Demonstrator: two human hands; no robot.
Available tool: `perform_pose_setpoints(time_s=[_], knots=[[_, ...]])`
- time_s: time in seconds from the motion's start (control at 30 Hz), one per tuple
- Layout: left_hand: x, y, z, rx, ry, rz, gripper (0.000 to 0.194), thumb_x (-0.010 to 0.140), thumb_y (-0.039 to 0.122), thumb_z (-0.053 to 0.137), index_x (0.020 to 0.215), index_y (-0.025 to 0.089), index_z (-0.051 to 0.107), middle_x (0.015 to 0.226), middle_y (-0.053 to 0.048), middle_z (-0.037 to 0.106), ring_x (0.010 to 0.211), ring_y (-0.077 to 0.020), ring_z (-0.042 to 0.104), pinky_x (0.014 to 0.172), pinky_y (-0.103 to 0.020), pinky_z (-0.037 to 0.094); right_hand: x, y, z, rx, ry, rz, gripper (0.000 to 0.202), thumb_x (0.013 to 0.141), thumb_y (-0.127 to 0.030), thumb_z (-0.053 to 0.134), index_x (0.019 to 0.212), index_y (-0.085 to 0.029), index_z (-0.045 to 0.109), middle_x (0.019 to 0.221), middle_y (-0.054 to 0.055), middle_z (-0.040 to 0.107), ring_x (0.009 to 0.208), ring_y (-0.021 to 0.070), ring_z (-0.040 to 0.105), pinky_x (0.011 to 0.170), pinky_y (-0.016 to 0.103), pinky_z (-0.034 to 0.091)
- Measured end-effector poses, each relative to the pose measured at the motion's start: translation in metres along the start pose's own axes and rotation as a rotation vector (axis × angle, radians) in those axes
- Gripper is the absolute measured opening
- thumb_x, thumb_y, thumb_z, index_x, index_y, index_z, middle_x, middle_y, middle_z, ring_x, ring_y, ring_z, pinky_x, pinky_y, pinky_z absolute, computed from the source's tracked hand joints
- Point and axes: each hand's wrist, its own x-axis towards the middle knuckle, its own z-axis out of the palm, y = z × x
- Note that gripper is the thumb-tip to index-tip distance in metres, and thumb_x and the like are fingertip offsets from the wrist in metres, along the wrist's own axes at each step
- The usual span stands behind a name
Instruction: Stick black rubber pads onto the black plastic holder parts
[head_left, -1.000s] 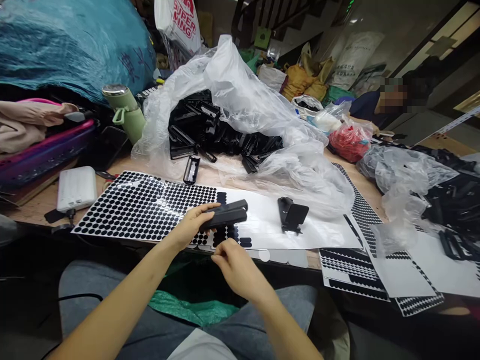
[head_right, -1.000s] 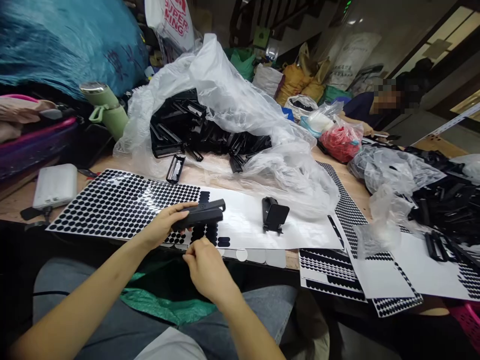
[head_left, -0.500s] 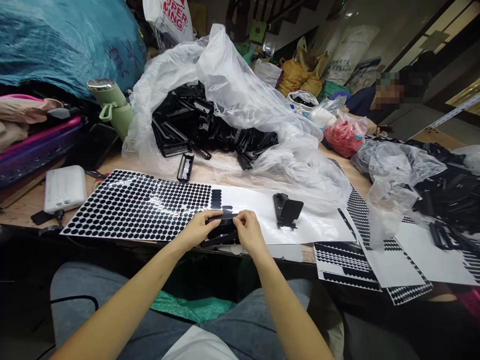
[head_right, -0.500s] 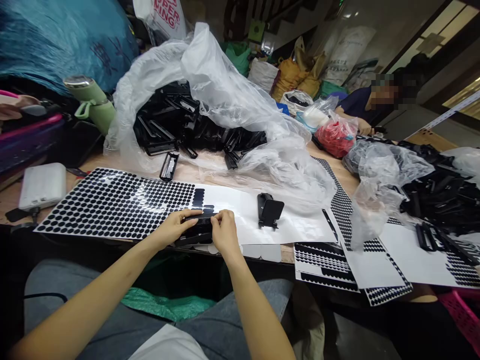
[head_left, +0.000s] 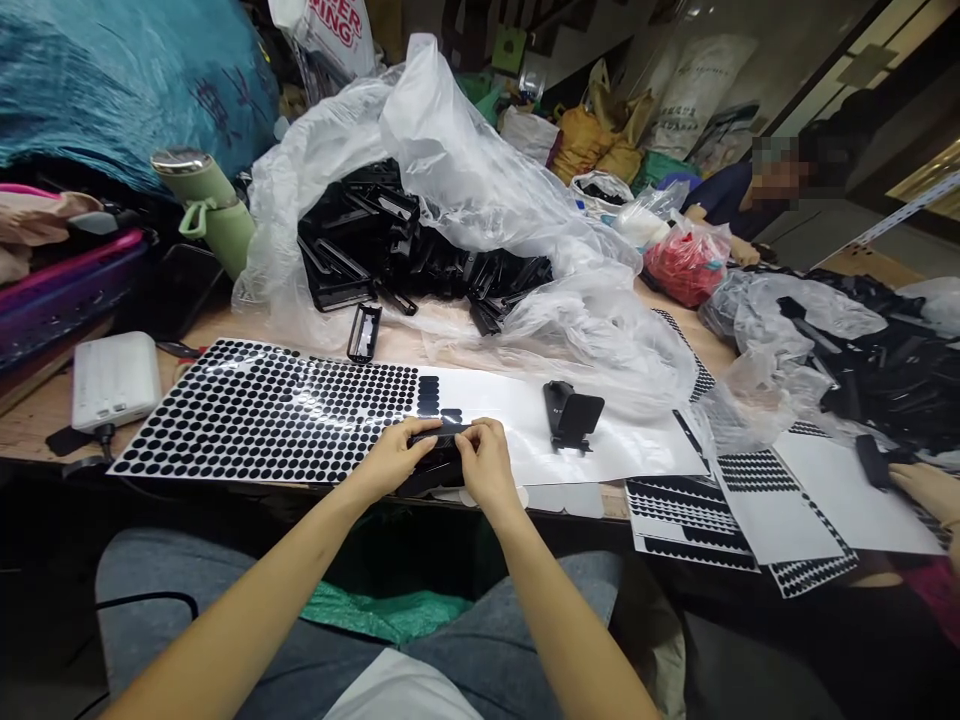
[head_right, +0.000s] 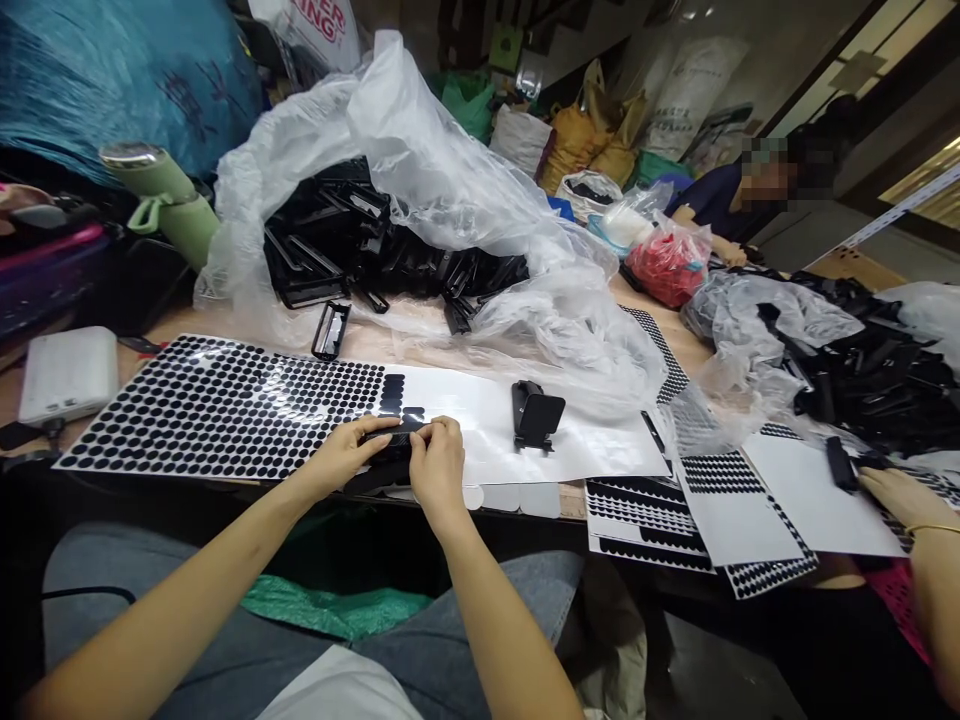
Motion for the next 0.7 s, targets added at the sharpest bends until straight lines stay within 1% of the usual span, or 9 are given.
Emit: perform_pose_setpoints(time_s=[0.1, 0.17, 0.23, 0.3, 0.4, 0.47, 0.53, 0.6, 0.7], knots=[[0.003, -0.003, 0.001, -0.037, 0.014, -0.015, 0.033, 0.07, 0.029, 0.062, 0.101, 0.017, 0.066, 0.108, -0.008, 0.063, 0.101, -0.0238, 0.056, 0.089, -0.034, 0.041, -0.006, -0.001, 0.002, -0.095, 0.133, -0.058, 0.007, 0.08, -0.025, 0.048, 0.078, -0.02, 0.052, 0.1, 0.009, 0.05, 0.099, 0.0209, 0.046, 0.085, 0.036, 0.036], [0.004, -0.005, 0.001, -0.067, 0.021, -0.032, 0.033, 0.069, 0.028, 0.063, 0.1, 0.017, 0.066, 0.107, -0.009, 0.064, 0.101, -0.024, 0.057, 0.086, -0.034, 0.043, -0.012, -0.001, 0.0, -0.168, 0.157, -0.153, 0.012, 0.082, -0.031, 0.049, 0.085, -0.02, 0.052, 0.098, 0.008, 0.052, 0.097, 0.0211, 0.046, 0.083, 0.036, 0.035], [0.005, -0.005, 0.002, -0.093, 0.032, -0.036, 0.031, 0.068, 0.027, 0.064, 0.098, 0.016, 0.067, 0.104, -0.009, 0.065, 0.099, -0.0239, 0.058, 0.085, -0.033, 0.045, -0.02, 0.0, -0.004, -0.249, 0.034, -0.293, 0.018, 0.081, -0.037, 0.051, 0.087, -0.02, 0.053, 0.095, 0.007, 0.056, 0.093, 0.021, 0.046, 0.082, 0.036, 0.034], [0.004, -0.004, 0.002, -0.154, 0.04, -0.06, 0.032, 0.069, 0.026, 0.064, 0.099, 0.014, 0.066, 0.101, -0.009, 0.066, 0.094, -0.023, 0.06, 0.081, -0.033, 0.048, -0.029, 0.0, -0.011, -0.325, -0.154, -0.412, 0.016, 0.08, -0.036, 0.054, 0.084, -0.02, 0.055, 0.094, 0.007, 0.058, 0.091, 0.0211, 0.047, 0.082, 0.037, 0.033], [0.001, 0.0, 0.0, -0.326, 0.037, -0.135, 0.036, 0.072, 0.025, 0.062, 0.107, 0.014, 0.06, 0.097, -0.008, 0.066, 0.08, -0.0194, 0.065, 0.075, -0.033, 0.053, -0.04, 0.0, -0.026, -0.318, -0.391, -0.48, 0.011, 0.08, -0.033, 0.055, 0.08, -0.022, 0.056, 0.09, 0.004, 0.061, 0.088, 0.0194, 0.05, 0.082, 0.035, 0.033], [-0.001, 0.002, -0.003, -0.407, 0.048, -0.174, 0.039, 0.074, 0.024, 0.063, 0.111, 0.014, 0.057, 0.093, -0.008, 0.066, 0.074, -0.0175, 0.066, 0.069, -0.031, 0.055, -0.043, 0.001, -0.034, -0.248, -0.408, -0.4, 0.013, 0.081, -0.036, 0.053, 0.083, -0.023, 0.056, 0.087, 0.003, 0.061, 0.086, 0.0185, 0.051, 0.079, 0.033, 0.036], [-0.004, 0.005, -0.004, -0.416, 0.053, -0.196, 0.041, 0.074, 0.024, 0.063, 0.112, 0.014, 0.055, 0.088, -0.008, 0.066, 0.071, -0.0169, 0.067, 0.064, -0.028, 0.056, -0.042, 0.003, -0.038, -0.257, -0.265, -0.213, 0.017, 0.083, -0.037, 0.048, 0.087, -0.022, 0.055, 0.087, 0.005, 0.059, 0.084, 0.0201, 0.052, 0.075, 0.033, 0.038], [-0.006, 0.006, -0.005, -0.384, 0.043, -0.207, 0.043, 0.074, 0.027, 0.063, 0.114, 0.014, 0.054, 0.088, -0.009, 0.066, 0.071, -0.0173, 0.067, 0.064, -0.028, 0.056, -0.038, 0.006, -0.036, -0.369, -0.102, -0.016, 0.017, 0.083, -0.034, 0.048, 0.085, -0.019, 0.055, 0.085, 0.01, 0.057, 0.083, 0.0237, 0.052, 0.071, 0.035, 0.039], [-0.009, 0.003, -0.004, -0.292, -0.005, -0.184, 0.049, 0.072, 0.034, 0.063, 0.116, 0.015, 0.053, 0.096, -0.01, 0.065, 0.077, -0.0199, 0.066, 0.073, -0.035, 0.055, -0.032, 0.012, -0.026, -0.514, -0.036, 0.115, 0.011, 0.079, -0.027, 0.053, 0.081, -0.017, 0.055, 0.083, 0.013, 0.055, 0.081, 0.0273, 0.053, 0.067, 0.036, 0.039]])
